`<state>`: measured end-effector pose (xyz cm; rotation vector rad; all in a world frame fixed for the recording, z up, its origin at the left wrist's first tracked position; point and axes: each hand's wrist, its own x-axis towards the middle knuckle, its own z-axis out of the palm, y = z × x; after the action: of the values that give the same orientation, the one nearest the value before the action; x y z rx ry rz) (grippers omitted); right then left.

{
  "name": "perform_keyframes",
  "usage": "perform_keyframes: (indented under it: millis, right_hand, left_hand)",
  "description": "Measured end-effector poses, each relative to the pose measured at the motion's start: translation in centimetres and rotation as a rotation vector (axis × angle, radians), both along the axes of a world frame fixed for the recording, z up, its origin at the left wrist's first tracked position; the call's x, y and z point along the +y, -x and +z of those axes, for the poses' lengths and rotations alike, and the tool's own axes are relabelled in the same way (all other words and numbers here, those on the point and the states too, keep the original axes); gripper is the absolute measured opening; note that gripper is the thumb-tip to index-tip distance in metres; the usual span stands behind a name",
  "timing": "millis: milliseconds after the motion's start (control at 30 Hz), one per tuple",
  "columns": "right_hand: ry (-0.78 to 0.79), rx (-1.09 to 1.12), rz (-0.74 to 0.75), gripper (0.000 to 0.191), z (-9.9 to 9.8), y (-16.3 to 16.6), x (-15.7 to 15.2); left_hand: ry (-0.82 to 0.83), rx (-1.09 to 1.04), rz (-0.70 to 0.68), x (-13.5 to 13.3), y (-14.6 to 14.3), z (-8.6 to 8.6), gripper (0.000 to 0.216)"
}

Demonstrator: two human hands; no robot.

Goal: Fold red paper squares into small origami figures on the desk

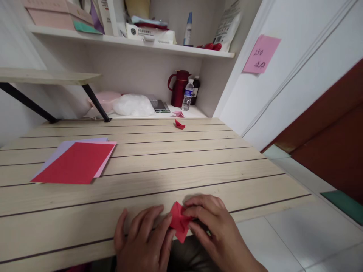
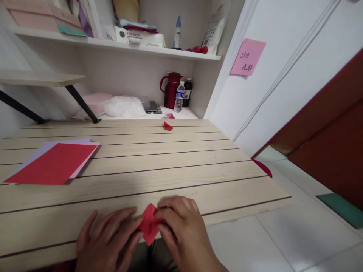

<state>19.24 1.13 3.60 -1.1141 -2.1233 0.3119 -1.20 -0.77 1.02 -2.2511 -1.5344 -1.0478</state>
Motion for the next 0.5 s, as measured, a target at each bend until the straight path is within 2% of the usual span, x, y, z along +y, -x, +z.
perform_keyframes:
  millis: [200,300,400,500]
  right_hand:
    - [-0.067,-0.119,0.030,0.044,0.2,0.6,0.1]
    - [-0.092,-0.078,0.022,0.030,-0.2,1.2,0.4]
    - [-0.096,0.068,-0.035,0.018,-0.3,1.4,0.7]
    - [0.041,0.298,-0.067,0.015,0.1,1.1,0.8]
  left_hand:
    - [0.031,-0.079,-0.013,0.1,-0.7,0.3,0.019]
    - [0.048,-0.131,-0.023,0.1,-1.0,0.5,0.017]
    - [0.048,-0.184,-0.013,0.0,-1.1,0.5,0.023]
    - [0.056,-0.300,0.027,-0.2,-1.2,0.2,0.029]
